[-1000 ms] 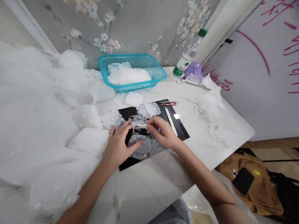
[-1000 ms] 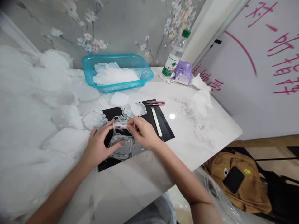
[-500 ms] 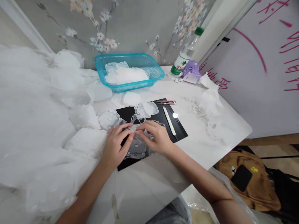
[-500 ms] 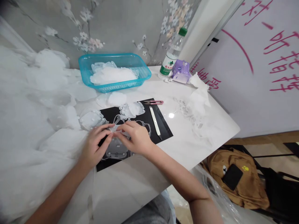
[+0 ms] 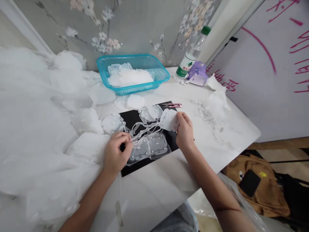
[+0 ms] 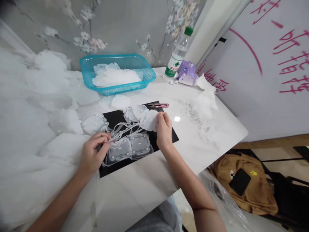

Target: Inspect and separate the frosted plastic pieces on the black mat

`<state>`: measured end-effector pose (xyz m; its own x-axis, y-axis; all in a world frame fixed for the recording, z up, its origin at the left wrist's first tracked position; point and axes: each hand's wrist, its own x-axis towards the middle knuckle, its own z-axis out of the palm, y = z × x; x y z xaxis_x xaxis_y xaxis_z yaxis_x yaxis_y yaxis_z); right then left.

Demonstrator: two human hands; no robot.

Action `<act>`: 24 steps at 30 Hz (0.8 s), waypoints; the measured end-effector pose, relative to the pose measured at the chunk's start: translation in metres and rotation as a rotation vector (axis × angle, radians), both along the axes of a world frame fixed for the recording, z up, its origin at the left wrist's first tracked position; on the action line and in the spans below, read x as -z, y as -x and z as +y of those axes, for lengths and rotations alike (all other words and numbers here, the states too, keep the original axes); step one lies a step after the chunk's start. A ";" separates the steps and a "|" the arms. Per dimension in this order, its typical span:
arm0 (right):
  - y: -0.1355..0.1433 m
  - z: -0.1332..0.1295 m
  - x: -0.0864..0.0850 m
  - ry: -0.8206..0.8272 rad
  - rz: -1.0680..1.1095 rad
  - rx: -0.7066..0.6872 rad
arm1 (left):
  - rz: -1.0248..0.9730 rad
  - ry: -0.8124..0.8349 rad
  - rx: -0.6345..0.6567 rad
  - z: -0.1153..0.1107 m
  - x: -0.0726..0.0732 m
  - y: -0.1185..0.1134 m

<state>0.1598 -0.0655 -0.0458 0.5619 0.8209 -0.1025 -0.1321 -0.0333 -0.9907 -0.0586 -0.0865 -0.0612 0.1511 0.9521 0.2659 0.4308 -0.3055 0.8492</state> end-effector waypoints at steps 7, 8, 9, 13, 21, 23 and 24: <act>-0.017 0.006 -0.007 0.024 -0.053 0.225 | -0.053 0.009 -0.108 -0.001 0.003 -0.005; -0.023 0.007 -0.008 -0.001 -0.088 0.274 | -0.064 0.008 -0.126 -0.001 0.003 -0.005; -0.029 0.008 -0.009 -0.037 -0.138 0.317 | -0.073 0.011 -0.140 -0.001 0.003 -0.005; -0.034 0.013 -0.012 -0.190 -0.384 0.266 | -0.087 0.039 -0.133 0.000 0.001 -0.006; -0.004 0.006 -0.001 -0.084 -1.308 -0.525 | -0.125 0.062 -0.175 0.001 0.003 -0.004; -0.006 0.003 0.000 -0.112 -1.292 -0.478 | -0.130 0.051 -0.196 0.000 0.006 -0.003; -0.007 0.002 -0.001 -0.117 -1.268 -0.457 | -0.126 0.043 -0.202 0.000 0.007 -0.002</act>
